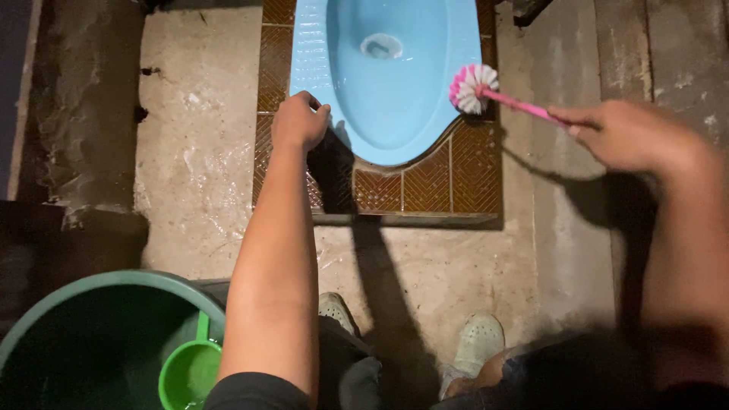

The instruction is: The person scrubs a blue squat toilet with a pink toilet brush, repeatedly dipping the brush into a green bucket and pouring water from a green scoop into the bowl. The person continues scrubbing the interior surfaces and rinsing the toilet throughout the clip.

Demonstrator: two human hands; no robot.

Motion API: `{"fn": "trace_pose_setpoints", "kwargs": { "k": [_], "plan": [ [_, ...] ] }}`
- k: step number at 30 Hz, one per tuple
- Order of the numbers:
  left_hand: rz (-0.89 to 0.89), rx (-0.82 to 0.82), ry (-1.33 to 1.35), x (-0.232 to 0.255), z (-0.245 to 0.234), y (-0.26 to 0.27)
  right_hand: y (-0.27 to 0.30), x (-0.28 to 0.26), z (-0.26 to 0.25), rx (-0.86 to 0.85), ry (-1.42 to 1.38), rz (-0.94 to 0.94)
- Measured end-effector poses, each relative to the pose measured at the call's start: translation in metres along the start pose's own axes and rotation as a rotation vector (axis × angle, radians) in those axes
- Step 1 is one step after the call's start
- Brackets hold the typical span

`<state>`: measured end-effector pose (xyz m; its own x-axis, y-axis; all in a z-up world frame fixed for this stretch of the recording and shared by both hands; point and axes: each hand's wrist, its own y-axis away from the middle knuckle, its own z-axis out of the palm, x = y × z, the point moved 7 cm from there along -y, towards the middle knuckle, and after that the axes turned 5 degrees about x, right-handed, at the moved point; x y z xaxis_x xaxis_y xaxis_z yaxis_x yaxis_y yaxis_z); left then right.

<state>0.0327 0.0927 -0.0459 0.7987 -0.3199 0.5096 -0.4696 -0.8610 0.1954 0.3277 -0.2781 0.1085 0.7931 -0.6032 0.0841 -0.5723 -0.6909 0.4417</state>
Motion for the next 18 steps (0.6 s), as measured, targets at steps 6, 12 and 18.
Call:
{"fn": "trace_pose_setpoints", "kwargs": {
  "k": [6,12,18],
  "plan": [
    [0.039,0.026,0.03,0.017,-0.003,0.002,0.013,-0.049,-0.011,-0.12,-0.196,0.189],
    [0.009,-0.01,0.039,0.025,-0.009,0.012,-0.055,-0.061,-0.008,0.03,-0.244,0.15],
    [0.036,0.005,0.009,0.025,-0.012,0.014,-0.103,-0.083,-0.034,0.112,-0.406,0.214]
  ]
}}
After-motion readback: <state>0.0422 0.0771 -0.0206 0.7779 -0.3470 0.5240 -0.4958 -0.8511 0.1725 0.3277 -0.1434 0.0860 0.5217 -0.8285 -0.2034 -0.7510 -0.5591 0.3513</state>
